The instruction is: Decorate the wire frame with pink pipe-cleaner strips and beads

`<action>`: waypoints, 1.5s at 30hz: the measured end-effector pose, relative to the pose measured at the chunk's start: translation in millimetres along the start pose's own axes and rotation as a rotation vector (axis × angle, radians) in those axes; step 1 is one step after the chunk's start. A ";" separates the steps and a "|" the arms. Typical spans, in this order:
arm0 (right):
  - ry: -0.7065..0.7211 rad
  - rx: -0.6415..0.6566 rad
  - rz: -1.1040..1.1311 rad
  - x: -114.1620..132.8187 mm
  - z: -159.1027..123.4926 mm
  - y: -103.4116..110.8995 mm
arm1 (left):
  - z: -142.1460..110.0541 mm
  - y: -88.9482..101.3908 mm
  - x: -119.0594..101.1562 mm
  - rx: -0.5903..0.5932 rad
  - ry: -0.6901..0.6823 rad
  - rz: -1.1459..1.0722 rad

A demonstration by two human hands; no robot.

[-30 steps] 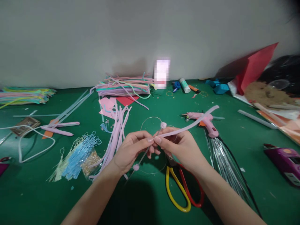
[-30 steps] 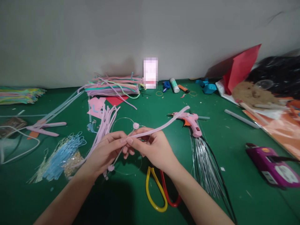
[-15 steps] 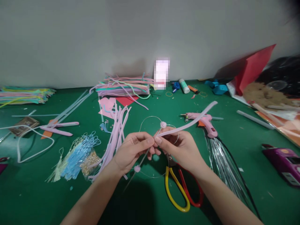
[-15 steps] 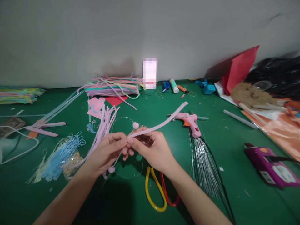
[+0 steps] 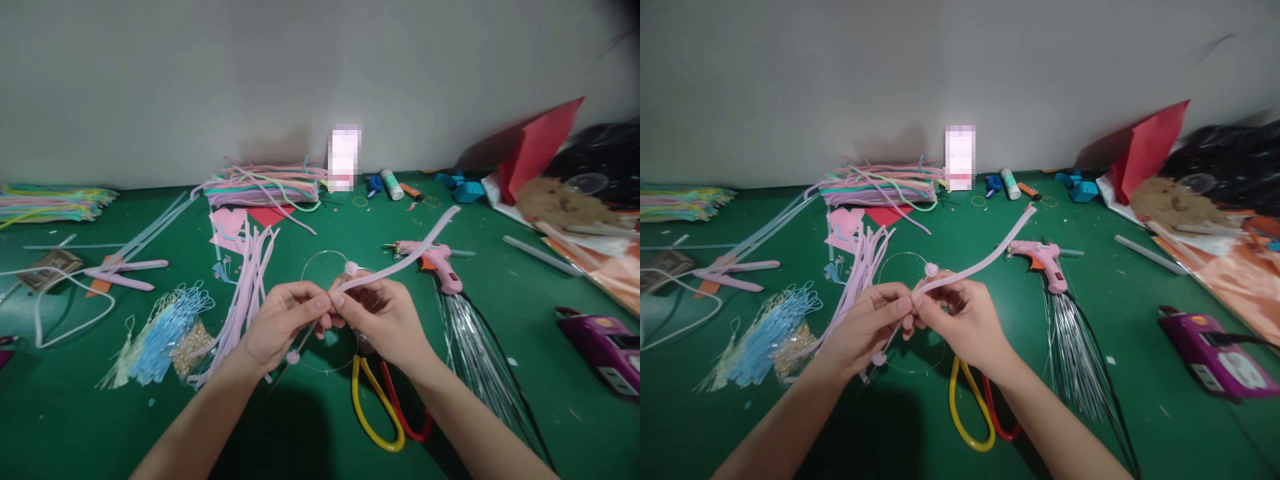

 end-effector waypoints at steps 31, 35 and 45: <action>-0.050 -0.279 -0.064 -5.0 6.4 20.8 | -27.0 -28.8 -26.8 -0.718 -0.539 1.733; -0.061 -0.272 -0.093 -5.4 5.1 17.8 | -22.2 -36.2 -29.4 -0.824 -0.543 1.816; 0.091 -0.381 -0.084 -2.6 4.1 32.9 | -15.3 -30.9 -32.2 -0.795 -0.564 1.740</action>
Point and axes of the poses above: each hand's wrist, its own z-axis towards the middle knuckle, its own y-axis out of the back of the hand, x = y × z, the point moved 3 cm from there along z, towards the middle knuckle, and after that the axes turned 13 degrees about z, right-handed, at the moved point
